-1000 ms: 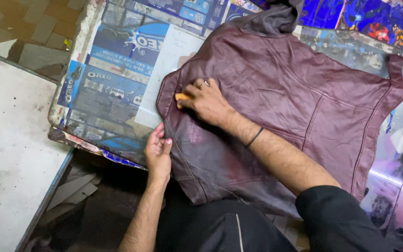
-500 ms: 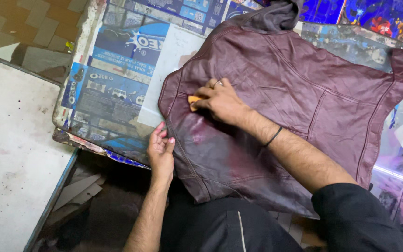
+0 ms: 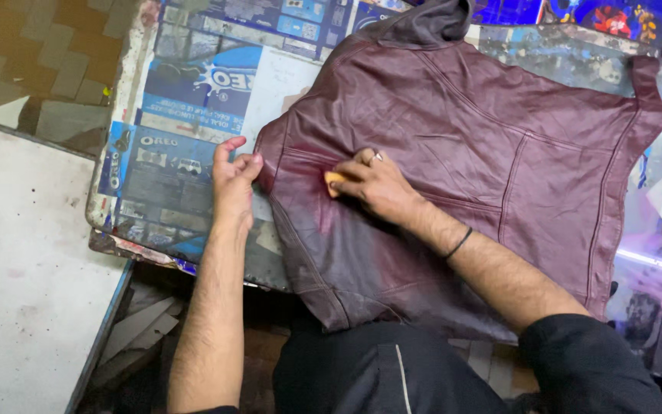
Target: The person rubs a sponge carrying red dye across the surface of a maroon leather jacket laid on a work table, working section by section along seams and panels. Midway, they pick up a red dye bottle, squeeze more dye onto the sponge, and resume rubbing the dye into the jacket.
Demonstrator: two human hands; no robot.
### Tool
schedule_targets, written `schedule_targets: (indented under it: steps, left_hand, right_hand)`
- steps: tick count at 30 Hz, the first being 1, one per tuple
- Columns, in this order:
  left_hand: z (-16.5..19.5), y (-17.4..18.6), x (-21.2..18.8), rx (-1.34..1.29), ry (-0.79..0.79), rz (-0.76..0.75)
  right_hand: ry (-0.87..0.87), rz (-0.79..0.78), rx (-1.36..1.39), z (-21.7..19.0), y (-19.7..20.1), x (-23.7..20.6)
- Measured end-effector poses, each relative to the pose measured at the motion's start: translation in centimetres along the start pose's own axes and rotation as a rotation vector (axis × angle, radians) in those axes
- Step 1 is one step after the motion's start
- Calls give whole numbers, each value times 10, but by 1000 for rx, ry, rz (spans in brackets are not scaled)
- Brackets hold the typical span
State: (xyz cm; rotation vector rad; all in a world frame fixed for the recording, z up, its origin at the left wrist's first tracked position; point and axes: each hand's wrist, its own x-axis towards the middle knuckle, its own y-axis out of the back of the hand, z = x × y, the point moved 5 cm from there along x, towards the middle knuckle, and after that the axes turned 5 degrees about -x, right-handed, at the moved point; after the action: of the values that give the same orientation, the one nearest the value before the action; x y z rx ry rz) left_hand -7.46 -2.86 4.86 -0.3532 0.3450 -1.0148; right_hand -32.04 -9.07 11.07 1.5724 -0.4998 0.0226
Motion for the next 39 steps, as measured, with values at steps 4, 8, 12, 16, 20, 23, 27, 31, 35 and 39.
schedule_targets:
  steps: [4, 8, 12, 16, 20, 23, 27, 31, 35, 39]
  left_hand:
    - [-3, 0, -4, -162, 47, 60]
    - [-6, -3, -5, -137, 29, 69]
    - [-10, 0, -4, -115, 1, 85]
    - [-19, 9, -2, -82, -6, 77]
    - [-29, 17, -23, 101, -128, 142]
    - [-40, 27, -65, 318, -70, 289]
    - [-68, 31, -105, 284, 101, 307]
    - [-87, 47, -105, 222, 133, 318]
    - [-101, 56, -91, 18, 184, 297]
    - [-106, 60, -94, -266, 258, 276]
  right_hand:
    - [-171, 87, -75, 13, 1, 11]
    - [188, 51, 2, 3, -1, 33]
    - [-52, 3, -121, 19, -1, 42]
    - [99, -3, -34, 6, 4, 31]
    - [-174, -58, -226, 15, 11, 17]
    - [-293, 32, -180, 15, 19, 9]
    - [-93, -9, -114, -7, 11, 4]
    - [-296, 104, -11, -9, 6, 4]
    - [122, -25, 18, -41, -8, 13]
    - [-154, 68, 9, -32, -7, 19]
